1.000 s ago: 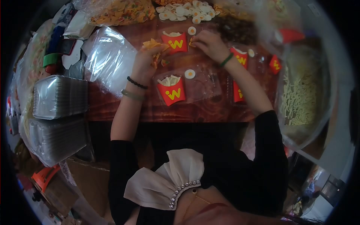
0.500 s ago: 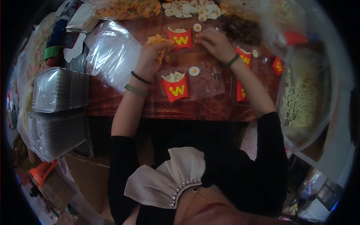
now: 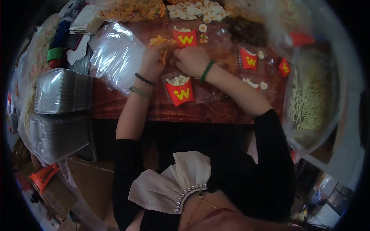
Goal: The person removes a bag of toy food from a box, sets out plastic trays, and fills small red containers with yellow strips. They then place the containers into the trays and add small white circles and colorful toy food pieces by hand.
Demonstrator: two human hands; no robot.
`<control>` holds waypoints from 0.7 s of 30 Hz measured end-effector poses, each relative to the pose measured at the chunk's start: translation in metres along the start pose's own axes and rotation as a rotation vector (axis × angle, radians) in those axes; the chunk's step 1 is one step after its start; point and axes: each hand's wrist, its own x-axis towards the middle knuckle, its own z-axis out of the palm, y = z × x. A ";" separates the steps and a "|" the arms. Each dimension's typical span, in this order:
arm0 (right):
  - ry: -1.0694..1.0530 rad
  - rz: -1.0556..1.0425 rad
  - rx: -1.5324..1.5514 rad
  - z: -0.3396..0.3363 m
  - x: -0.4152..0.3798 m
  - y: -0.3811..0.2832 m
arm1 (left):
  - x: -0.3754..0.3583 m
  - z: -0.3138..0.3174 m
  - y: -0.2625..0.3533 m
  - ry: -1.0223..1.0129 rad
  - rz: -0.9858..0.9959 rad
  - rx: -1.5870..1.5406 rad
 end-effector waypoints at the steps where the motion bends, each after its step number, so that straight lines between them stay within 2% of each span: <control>1: -0.002 -0.023 0.023 -0.006 -0.001 -0.001 | -0.002 0.001 0.001 -0.008 -0.001 0.001; 2: 0.003 -0.020 0.018 -0.014 -0.002 0.004 | -0.004 0.002 0.003 0.000 0.010 0.003; 4: 0.245 -0.172 0.126 -0.031 -0.016 0.025 | -0.009 0.007 0.006 0.011 0.019 -0.001; 5: 0.242 -0.172 0.127 -0.037 -0.020 0.039 | -0.011 0.011 0.008 0.021 0.041 0.016; 7: 0.156 0.039 0.252 -0.046 -0.018 0.072 | -0.013 0.014 0.007 0.031 0.062 0.036; 11: 0.184 -0.030 0.262 -0.024 -0.015 0.109 | -0.007 0.023 0.001 -0.077 0.054 0.031; 14: 0.242 -0.044 0.203 -0.017 -0.011 0.107 | -0.005 0.022 0.000 -0.101 0.007 -0.004; 16: 0.236 0.060 0.239 -0.021 -0.011 0.098 | -0.006 0.023 0.002 -0.113 -0.027 -0.039; 18: 0.266 0.058 0.249 -0.023 -0.012 0.096 | -0.007 0.024 0.005 -0.015 -0.111 -0.163; 21: 0.281 -0.006 0.350 -0.031 -0.012 0.076 | -0.006 0.022 0.009 -0.079 -0.127 -0.279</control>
